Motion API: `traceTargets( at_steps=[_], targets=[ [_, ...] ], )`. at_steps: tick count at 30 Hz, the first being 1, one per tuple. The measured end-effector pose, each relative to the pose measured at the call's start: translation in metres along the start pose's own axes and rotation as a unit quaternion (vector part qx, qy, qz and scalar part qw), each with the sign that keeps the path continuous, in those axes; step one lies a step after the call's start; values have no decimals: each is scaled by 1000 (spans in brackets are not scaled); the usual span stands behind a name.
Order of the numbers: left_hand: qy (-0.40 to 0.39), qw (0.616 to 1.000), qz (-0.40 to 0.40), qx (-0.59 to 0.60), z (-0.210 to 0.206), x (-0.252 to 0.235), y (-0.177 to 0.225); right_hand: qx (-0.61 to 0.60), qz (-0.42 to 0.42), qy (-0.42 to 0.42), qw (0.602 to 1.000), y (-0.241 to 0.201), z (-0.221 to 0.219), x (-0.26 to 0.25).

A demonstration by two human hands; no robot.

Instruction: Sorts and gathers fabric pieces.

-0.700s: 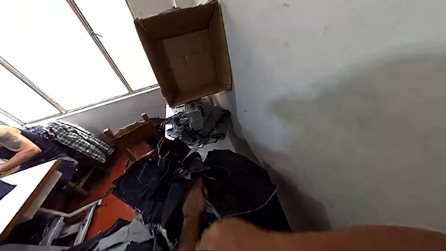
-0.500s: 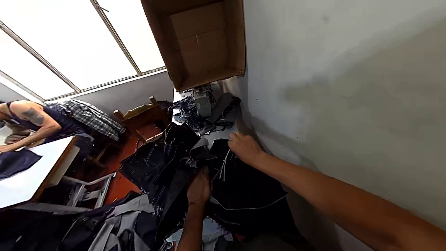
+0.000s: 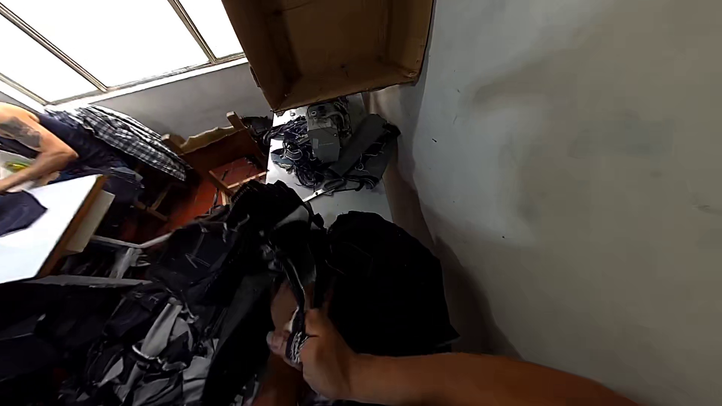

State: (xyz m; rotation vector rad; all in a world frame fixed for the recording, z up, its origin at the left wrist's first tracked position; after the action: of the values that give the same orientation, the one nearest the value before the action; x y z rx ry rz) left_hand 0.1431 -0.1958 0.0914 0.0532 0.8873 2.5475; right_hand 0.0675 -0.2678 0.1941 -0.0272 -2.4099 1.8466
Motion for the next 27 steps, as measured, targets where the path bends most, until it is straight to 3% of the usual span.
traceTargets(
  at_steps=[1,2,4,9,11,13,14,16,19,21,22,25,27],
  targets=[
    [88,993,-71,-46,-14,-9,-2,33,6,-45,998,-4,3,4],
    [86,985,-95,-112,-11,-16,6,59,11,-81,995,-8,5,6],
    [52,981,-97,-162,-6,-36,25,97,18,-112,989,-10,16,-3],
    [-61,996,-20,-60,-11,-31,15,18,35,-97,994,-15,23,-18],
    [33,991,-76,-105,2,-25,27,-46,44,-32,997,-28,38,-34],
    [192,950,-175,-174,13,-14,34,-81,52,15,995,-34,53,-55],
    [224,936,-202,-182,13,-11,32,-84,55,16,995,-36,58,-63],
    [219,941,-198,-163,10,-11,32,-44,51,21,998,-47,68,-76],
    [167,976,-104,-96,8,-14,31,93,48,-35,994,-64,101,-109],
    [161,982,-54,-83,6,-11,29,271,63,-118,953,-63,160,-141],
    [161,982,-37,-91,6,-9,28,377,42,-122,917,-56,201,-158],
    [174,975,-31,-135,7,-5,32,621,-76,-66,777,-33,317,-182],
    [182,971,-36,-151,6,-6,37,665,-120,0,737,-43,342,-173]
  ],
)
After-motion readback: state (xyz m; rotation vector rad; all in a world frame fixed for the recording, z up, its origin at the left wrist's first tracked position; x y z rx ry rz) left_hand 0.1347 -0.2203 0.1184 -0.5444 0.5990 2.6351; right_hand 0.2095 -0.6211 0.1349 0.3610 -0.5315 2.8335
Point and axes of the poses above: each hand's wrist, its own x-axis away from the middle knuckle, its own z-axis out of the back of the hand, y = z × x, the point moved 5 cm from there along -x, towards the middle knuckle, and after that the axes turned 6 degrees about z, right-handed, at the moved point
